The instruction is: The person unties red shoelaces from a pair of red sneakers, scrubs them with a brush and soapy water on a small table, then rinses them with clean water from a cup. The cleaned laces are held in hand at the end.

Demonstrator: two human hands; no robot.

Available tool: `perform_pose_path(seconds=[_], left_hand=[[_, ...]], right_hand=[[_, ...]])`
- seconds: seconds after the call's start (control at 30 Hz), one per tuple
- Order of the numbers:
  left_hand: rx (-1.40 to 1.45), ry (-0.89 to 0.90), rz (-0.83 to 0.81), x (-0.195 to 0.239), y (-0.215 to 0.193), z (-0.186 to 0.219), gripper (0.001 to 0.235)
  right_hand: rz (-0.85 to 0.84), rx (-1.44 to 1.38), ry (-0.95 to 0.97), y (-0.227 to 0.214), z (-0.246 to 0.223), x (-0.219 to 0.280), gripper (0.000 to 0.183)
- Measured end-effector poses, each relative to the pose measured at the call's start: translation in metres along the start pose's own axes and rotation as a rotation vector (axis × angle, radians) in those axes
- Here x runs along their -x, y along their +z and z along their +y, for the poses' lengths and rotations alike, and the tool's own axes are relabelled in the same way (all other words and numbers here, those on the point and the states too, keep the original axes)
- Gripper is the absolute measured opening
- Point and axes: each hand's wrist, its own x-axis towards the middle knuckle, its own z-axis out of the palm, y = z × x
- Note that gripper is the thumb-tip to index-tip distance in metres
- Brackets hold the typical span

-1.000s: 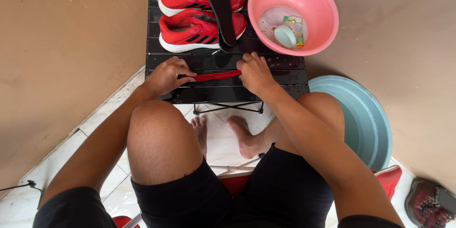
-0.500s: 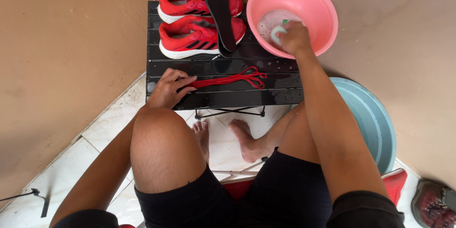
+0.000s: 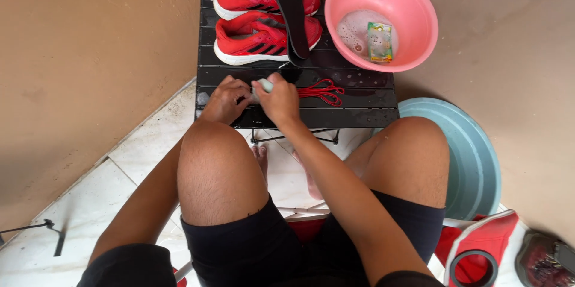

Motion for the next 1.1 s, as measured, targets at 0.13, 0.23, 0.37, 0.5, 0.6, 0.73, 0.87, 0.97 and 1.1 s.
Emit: perform_pose_path(seconds=[0.13, 0.23, 0.37, 0.5, 0.6, 0.73, 0.87, 0.97, 1.1], left_hand=[[0.056, 0.051, -0.026, -0.007, 0.003, 0.001, 0.017], [0.069, 0.026, -0.041, -0.014, -0.009, 0.014, 0.016], [0.131, 0.023, -0.024, -0.008, -0.018, 0.035, 0.018], [0.077, 0.023, -0.008, -0.015, -0.017, 0.027, 0.02], [0.058, 0.031, -0.026, -0.006, -0.003, 0.008, 0.019], [0.068, 0.041, 0.016, -0.015, -0.015, 0.027, 0.019], [0.065, 0.02, 0.035, -0.005, -0.002, 0.013, 0.019], [0.027, 0.008, 0.023, 0.003, 0.004, 0.004, 0.019], [0.041, 0.019, 0.018, -0.001, -0.005, 0.013, 0.02]], right_hand=[[0.096, 0.115, 0.018, -0.052, 0.06, -0.012, 0.05], [0.309, 0.226, 0.037, -0.103, 0.126, -0.041, 0.047], [0.417, 0.212, 0.088, -0.102, 0.095, -0.017, 0.046], [0.123, -0.061, -0.01, 0.001, 0.043, -0.023, 0.052], [0.193, 0.021, 0.062, -0.03, 0.059, -0.02, 0.051], [0.359, 0.292, 0.167, -0.116, 0.114, -0.047, 0.041], [0.371, 0.113, 0.135, -0.074, 0.058, -0.013, 0.047], [0.226, -0.05, 0.032, -0.007, 0.018, 0.005, 0.049], [0.275, 0.043, 0.049, -0.047, 0.051, 0.005, 0.038]])
